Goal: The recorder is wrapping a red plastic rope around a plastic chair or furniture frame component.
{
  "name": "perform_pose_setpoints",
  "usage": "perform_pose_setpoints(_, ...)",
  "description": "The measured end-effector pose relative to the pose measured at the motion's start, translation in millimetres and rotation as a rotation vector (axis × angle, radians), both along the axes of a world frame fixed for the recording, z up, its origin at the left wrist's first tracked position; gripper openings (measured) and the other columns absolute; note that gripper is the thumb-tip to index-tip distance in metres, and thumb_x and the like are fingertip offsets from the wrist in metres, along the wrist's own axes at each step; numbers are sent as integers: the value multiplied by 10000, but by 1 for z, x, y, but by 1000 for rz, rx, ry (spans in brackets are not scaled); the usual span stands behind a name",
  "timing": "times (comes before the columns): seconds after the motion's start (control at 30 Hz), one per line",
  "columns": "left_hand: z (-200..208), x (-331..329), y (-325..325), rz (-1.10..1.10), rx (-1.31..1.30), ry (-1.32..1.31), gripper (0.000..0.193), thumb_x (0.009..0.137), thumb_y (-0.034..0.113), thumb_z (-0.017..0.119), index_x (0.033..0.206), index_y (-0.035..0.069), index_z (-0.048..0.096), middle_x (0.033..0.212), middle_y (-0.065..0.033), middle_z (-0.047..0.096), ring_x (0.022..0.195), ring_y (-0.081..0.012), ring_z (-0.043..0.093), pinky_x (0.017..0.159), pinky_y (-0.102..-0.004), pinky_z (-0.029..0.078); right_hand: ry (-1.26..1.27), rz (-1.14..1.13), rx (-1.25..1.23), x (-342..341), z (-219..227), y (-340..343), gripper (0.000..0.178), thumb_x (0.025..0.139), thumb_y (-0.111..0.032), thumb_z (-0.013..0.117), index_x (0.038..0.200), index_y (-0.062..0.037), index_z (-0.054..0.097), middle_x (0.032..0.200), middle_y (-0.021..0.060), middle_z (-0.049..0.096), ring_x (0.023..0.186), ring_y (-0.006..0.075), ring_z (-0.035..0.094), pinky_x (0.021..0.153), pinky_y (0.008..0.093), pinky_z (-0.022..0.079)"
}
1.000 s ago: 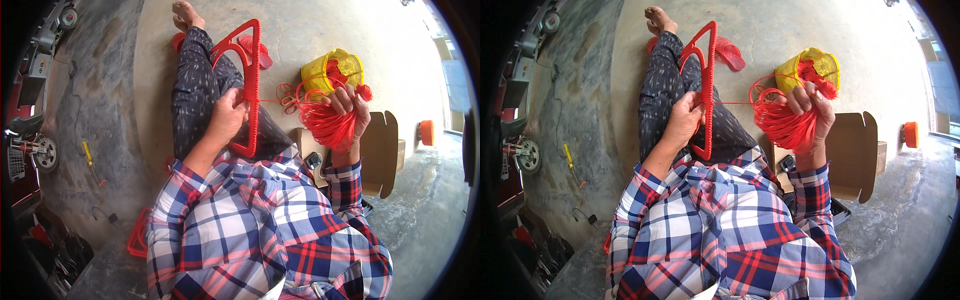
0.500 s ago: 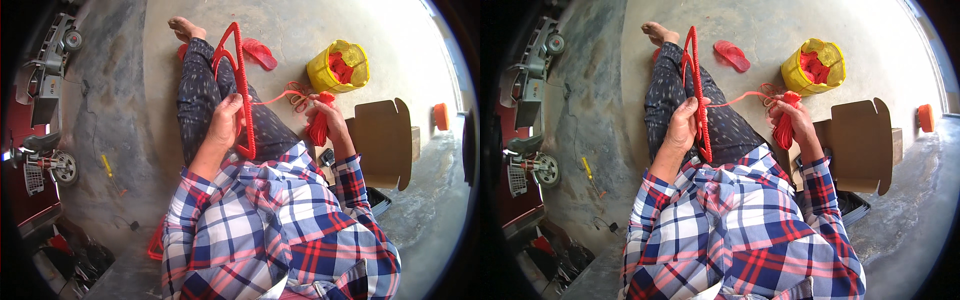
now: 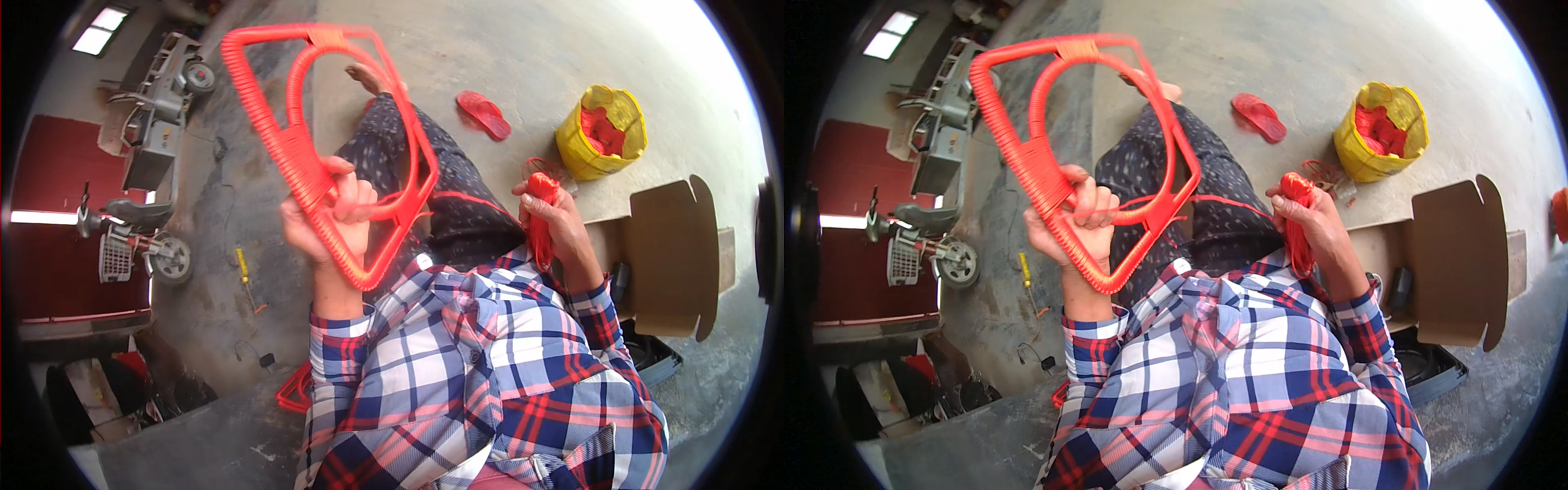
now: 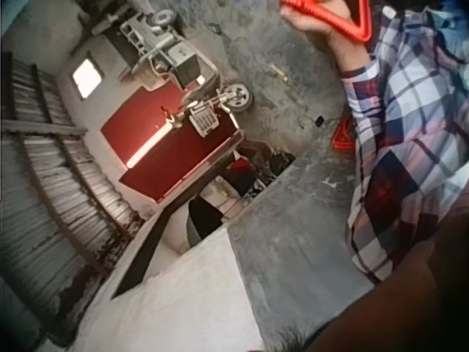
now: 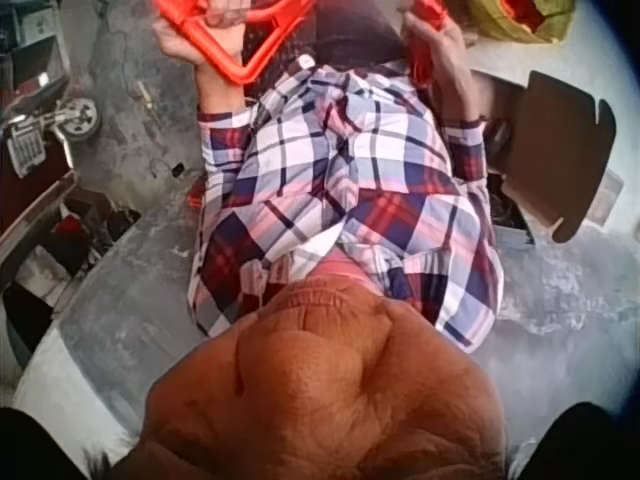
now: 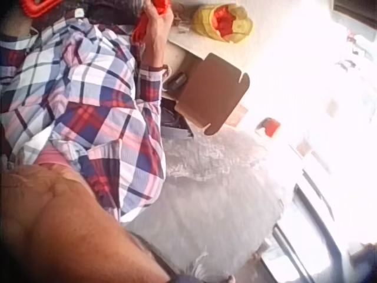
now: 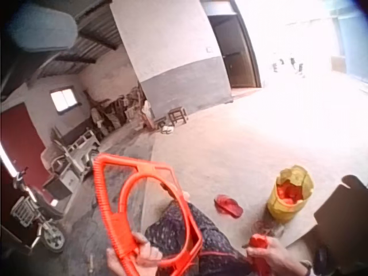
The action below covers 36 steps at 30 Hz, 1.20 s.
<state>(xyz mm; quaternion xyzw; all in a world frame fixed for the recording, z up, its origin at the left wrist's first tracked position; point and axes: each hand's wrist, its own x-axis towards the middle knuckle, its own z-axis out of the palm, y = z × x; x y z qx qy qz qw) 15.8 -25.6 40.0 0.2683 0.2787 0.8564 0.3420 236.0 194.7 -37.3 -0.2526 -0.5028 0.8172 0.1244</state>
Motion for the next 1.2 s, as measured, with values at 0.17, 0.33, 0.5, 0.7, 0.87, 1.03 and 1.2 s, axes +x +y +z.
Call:
perform_pose_setpoints(0.17, 43, 4, -6, -108, 233, 24, 574, 941, 529, 423, 1092, -7, 564, 567, 28, 312, 476, -92, 227, 522, -283, 245, 54, 74, 57, -6, 20, -10, 218, 877, -151, 688, 1010, 12, 635, 751, 13, 595, 658, 103, 566, 610, 236, 449)
perform_pose_setpoints(0.33, 41, 13, 0, -231, 313, -65, 460, 985, 431, 399, 1119, 12, 536, 573, 41, 311, 462, -79, 243, 521, -271, 252, 61, 52, 39, 0, 18, -11, 212, 878, -136, 684, 1016, 17, 637, 737, 14, 599, 648, 105, 568, 605, 235, 450)
perform_pose_setpoints(0.5, 46, 21, 5, -274, 312, -95, 437, 990, 409, 398, 1119, 16, 538, 580, 44, 322, 461, -75, 243, 511, -268, 250, 66, 7, -5, -1, 7, -11, 184, 867, -141, 679, 983, -9, 623, 716, 42, 612, 626, 126, 573, 582, 250, 455)
perform_pose_setpoints(0.7, 46, 15, 7, -350, 345, -72, 440, 983, 417, 412, 1103, 17, 549, 573, 38, 344, 458, -80, 254, 505, -274, 249, 106, 2, -95, -3, 7, -14, 189, 877, -117, 683, 1017, 1, 639, 738, 19, 612, 638, 106, 575, 595, 229, 453)
perform_pose_setpoints(0.87, 42, 13, 5, -337, 330, -107, 466, 978, 436, 424, 1108, 4, 545, 569, 30, 358, 457, -85, 263, 503, -280, 249, 74, 3, -118, -2, 6, -17, 188, 882, -114, 676, 1024, 2, 635, 738, 22, 613, 637, 111, 578, 589, 229, 452)
perform_pose_setpoints(1.03, 36, 8, 7, -323, 314, -116, 503, 975, 461, 415, 1119, -5, 539, 569, 27, 352, 459, -86, 263, 505, -282, 248, 69, -12, -120, 3, 2, -12, 200, 890, -143, 667, 1016, 9, 631, 720, 32, 613, 634, 115, 579, 582, 230, 451)
perform_pose_setpoints(1.2, 50, 5, 9, -234, 227, -44, 573, 965, 514, 378, 1114, -15, 541, 558, 25, 332, 456, -88, 257, 495, -282, 240, 63, -75, -148, 3, 4, -11, 220, 898, -168, 656, 1008, 19, 621, 700, 42, 609, 626, 118, 578, 579, 234, 450)
